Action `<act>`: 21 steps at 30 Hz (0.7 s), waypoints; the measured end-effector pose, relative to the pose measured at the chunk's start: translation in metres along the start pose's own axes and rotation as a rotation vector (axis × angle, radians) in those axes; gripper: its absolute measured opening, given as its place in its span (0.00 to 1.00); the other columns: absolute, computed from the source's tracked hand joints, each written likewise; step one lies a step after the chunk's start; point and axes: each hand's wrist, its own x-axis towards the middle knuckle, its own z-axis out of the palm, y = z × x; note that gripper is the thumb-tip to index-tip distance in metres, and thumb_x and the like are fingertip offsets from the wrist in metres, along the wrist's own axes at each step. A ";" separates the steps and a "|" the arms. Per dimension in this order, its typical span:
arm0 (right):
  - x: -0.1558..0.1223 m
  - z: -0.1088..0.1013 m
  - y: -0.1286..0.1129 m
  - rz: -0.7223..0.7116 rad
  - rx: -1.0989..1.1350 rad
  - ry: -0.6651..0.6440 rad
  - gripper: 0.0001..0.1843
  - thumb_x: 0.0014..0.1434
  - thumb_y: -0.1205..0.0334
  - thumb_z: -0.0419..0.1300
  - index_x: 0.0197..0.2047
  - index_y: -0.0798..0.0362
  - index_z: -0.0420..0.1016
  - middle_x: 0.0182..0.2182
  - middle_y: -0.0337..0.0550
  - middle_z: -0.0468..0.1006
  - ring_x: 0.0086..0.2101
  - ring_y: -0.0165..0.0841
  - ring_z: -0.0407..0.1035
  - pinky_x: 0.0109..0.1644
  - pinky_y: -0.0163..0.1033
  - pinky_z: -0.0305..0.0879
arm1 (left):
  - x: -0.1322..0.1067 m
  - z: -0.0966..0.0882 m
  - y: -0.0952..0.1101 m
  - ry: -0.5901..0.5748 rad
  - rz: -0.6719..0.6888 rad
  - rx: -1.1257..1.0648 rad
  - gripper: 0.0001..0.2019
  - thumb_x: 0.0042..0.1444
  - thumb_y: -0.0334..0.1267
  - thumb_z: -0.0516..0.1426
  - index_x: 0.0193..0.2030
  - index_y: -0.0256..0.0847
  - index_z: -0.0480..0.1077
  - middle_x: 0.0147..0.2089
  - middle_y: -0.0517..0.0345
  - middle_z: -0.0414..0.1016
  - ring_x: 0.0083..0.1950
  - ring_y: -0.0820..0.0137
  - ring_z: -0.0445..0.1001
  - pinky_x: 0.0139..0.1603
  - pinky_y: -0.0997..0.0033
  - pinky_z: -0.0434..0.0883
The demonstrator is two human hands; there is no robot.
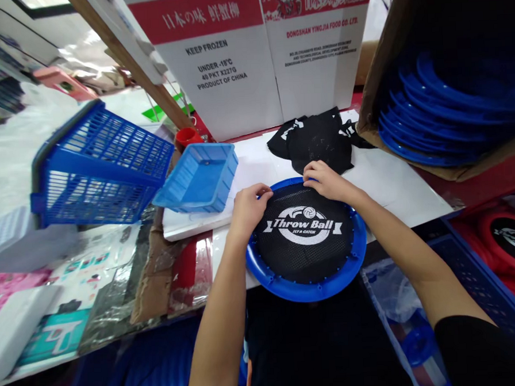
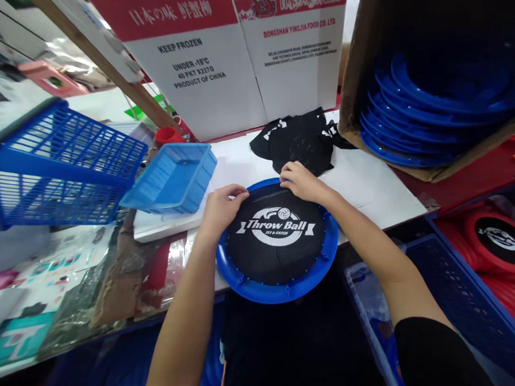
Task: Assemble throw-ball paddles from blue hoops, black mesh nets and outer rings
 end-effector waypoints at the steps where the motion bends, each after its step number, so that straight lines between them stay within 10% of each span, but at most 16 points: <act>1: 0.000 0.000 0.001 -0.009 -0.002 -0.005 0.07 0.66 0.62 0.59 0.36 0.49 0.77 0.47 0.49 0.76 0.50 0.44 0.69 0.62 0.54 0.65 | -0.001 0.001 0.000 0.006 0.001 0.002 0.05 0.60 0.36 0.60 0.37 0.45 0.80 0.40 0.55 0.85 0.44 0.61 0.80 0.53 0.60 0.74; 7: 0.003 -0.005 0.007 0.015 0.093 -0.056 0.07 0.65 0.60 0.60 0.38 0.51 0.78 0.40 0.45 0.76 0.43 0.39 0.71 0.56 0.49 0.68 | -0.004 0.001 -0.002 -0.047 0.013 -0.109 0.10 0.59 0.36 0.61 0.47 0.43 0.80 0.35 0.57 0.82 0.40 0.64 0.79 0.49 0.63 0.74; 21: 0.005 -0.017 0.018 0.099 0.286 -0.308 0.05 0.60 0.60 0.65 0.37 0.51 0.82 0.40 0.41 0.73 0.40 0.35 0.69 0.50 0.44 0.69 | -0.004 -0.003 -0.011 -0.152 -0.094 -0.357 0.08 0.49 0.43 0.66 0.33 0.42 0.81 0.36 0.53 0.86 0.41 0.61 0.82 0.48 0.61 0.78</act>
